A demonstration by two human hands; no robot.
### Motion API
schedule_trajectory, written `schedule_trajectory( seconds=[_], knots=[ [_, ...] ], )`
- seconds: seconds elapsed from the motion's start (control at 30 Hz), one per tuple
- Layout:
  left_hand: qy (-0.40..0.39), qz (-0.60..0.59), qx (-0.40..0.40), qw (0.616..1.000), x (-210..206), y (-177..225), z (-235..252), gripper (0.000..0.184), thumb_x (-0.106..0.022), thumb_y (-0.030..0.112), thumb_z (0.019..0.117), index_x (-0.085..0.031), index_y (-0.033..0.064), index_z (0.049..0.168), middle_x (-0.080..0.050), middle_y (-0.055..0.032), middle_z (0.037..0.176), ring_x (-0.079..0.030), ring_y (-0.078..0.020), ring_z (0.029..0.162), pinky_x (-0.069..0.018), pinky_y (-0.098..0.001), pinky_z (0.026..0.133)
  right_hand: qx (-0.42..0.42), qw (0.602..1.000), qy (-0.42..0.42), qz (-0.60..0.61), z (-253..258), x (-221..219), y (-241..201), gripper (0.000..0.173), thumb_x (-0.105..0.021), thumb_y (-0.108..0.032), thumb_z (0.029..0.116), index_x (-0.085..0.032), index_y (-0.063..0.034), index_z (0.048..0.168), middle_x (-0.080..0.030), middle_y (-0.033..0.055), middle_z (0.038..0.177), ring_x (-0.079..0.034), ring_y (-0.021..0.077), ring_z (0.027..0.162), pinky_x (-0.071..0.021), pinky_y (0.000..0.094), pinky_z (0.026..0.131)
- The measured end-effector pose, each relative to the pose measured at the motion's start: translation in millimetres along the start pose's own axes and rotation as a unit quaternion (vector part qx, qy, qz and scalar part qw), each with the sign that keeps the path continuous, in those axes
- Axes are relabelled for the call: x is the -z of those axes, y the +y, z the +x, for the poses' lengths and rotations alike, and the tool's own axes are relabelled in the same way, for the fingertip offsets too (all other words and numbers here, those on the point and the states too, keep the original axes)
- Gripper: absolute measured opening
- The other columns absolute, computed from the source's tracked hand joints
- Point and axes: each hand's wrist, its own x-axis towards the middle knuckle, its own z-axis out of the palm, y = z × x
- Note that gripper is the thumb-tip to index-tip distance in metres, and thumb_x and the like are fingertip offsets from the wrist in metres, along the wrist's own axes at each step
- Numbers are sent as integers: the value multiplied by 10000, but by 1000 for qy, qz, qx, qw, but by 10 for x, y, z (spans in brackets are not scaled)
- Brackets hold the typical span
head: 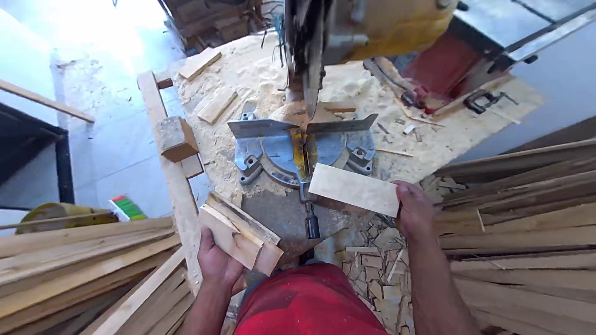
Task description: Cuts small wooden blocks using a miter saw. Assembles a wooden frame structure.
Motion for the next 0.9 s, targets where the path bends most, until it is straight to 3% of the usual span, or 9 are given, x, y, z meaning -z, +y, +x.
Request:
schedule_trajectory(
  seconds=[0.17, 0.23, 0.3, 0.37, 0.47, 0.53, 0.6, 0.7, 0.9],
  knots=[
    [11, 15, 11, 1000, -76, 81, -19, 582, -315, 621, 1041, -555, 185, 1342, -694, -116, 1206, -688, -289, 1112, -577, -585, 911, 23, 994, -42, -101, 569, -975, -152, 332, -537, -303, 1062, -709, -23, 1115, -709, 121, 952, -688, 203, 852, -591, 467, 805],
    [-26, 0, 27, 999, -47, 156, -41, 620, -395, 679, 992, -567, 213, 1363, -690, -109, 1243, -679, -290, 1143, -569, -584, 928, 25, 981, -57, -184, 815, -1471, -169, 354, -531, -342, 1060, -705, -33, 1057, -668, 130, 885, -642, 234, 774, -551, 493, 727],
    [-86, -30, 54, 994, -16, 239, -21, 668, -548, 700, 911, -590, 209, 1361, -694, -138, 1246, -683, -308, 1143, -568, -581, 937, 47, 951, -42, -301, 842, -1796, -303, 416, -531, -379, 1046, -698, -40, 1220, -710, 206, 1060, -687, 357, 978, -544, 611, 860],
    [-150, -42, 58, 986, 5, 317, 24, 692, -640, 688, 864, -607, 198, 1352, -693, -156, 1248, -685, -319, 1138, -564, -563, 954, 105, 914, -61, -387, 523, -1925, -550, 660, -480, -511, 1049, -508, -6, 1474, -591, 291, 1375, -564, 467, 1289, -426, 692, 1065],
    [-203, 24, 2, 979, 12, 355, 76, 696, -666, 704, 842, -621, 217, 1337, -705, -117, 1242, -686, -280, 1144, -561, -521, 982, 170, 889, -240, -351, -359, -2028, -645, 633, -578, -543, 999, -563, -70, 1420, -653, 182, 1299, -650, 333, 1184, -541, 608, 979],
    [-238, 84, -16, 967, 24, 376, 102, 720, -645, 736, 839, -640, 207, 1328, -711, -107, 1244, -682, -266, 1157, -555, -505, 1000, 119, 835, -460, -278, -879, -2170, -463, 640, -693, -545, 915, -603, -146, 1408, -688, 58, 1267, -672, 186, 1154, -583, 478, 983],
    [-287, 116, -17, 951, 51, 407, 148, 719, -632, 732, 855, -646, 189, 1326, -704, -107, 1260, -671, -261, 1174, -547, -489, 1011, 41, 799, -560, -217, -1136, -2330, -219, 721, -788, -527, 831, -581, -152, 1411, -678, 17, 1270, -661, 130, 1152, -577, 415, 995],
    [-349, 115, 4, 930, 110, 453, 205, 698, -673, 687, 850, -635, 177, 1325, -701, -97, 1249, -666, -238, 1166, -545, -453, 1007, -50, 798, -593, -91, -1245, -2378, -41, 890, -886, -322, 727, -454, -66, 1461, -675, 47, 1285, -667, 143, 1162, -584, 383, 1004],
    [-380, 58, 82, 920, 116, 380, 357, 784, -632, 711, 861, -580, 152, 1408, -690, -164, 1255, -636, -326, 1230, -499, -518, 1073, -33, 806, -585, -86, -1352, -2359, -8, 1010, -871, -454, 760, -363, -37, 1526, -631, 70, 1354, -637, 134, 1213, -563, 371, 1042]
  ],
)
